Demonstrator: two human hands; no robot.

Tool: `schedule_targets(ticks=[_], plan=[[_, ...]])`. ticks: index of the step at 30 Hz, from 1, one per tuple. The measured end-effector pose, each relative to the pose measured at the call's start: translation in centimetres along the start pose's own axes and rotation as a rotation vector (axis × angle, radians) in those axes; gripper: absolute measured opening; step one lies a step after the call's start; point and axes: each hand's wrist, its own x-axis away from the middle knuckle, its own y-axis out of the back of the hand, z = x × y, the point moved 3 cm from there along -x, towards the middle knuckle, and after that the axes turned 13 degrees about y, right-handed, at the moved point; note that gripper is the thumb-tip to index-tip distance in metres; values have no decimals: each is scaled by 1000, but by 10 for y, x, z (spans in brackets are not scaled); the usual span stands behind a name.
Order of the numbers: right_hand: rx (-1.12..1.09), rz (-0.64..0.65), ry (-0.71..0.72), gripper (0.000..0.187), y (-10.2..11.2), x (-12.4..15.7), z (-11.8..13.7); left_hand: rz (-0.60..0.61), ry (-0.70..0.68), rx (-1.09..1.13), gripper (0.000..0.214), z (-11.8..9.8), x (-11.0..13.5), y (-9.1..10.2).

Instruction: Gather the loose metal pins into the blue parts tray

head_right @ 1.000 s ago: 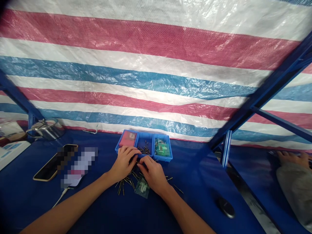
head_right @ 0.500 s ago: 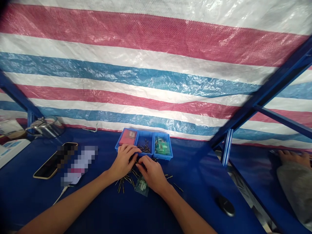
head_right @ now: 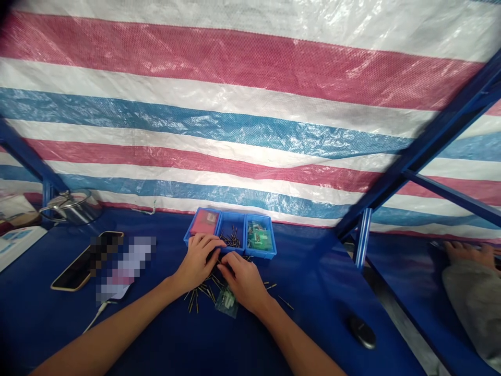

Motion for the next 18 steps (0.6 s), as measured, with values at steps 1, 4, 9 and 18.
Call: schedule_targets(ticks=[1,4,9,18], plan=[[-5,-4,1,15,0,0,0,0,-1,-1,26,0,0,0],[-16,-13,4,14,0,1,-1,0,1,-3,26,1,0,-1],[-38,-20,11,17,0,1,-2,0,3,4,25,0,0,0],[-32,-27,3,17,0,1,-4,1,0,4,24,-1,0,1]])
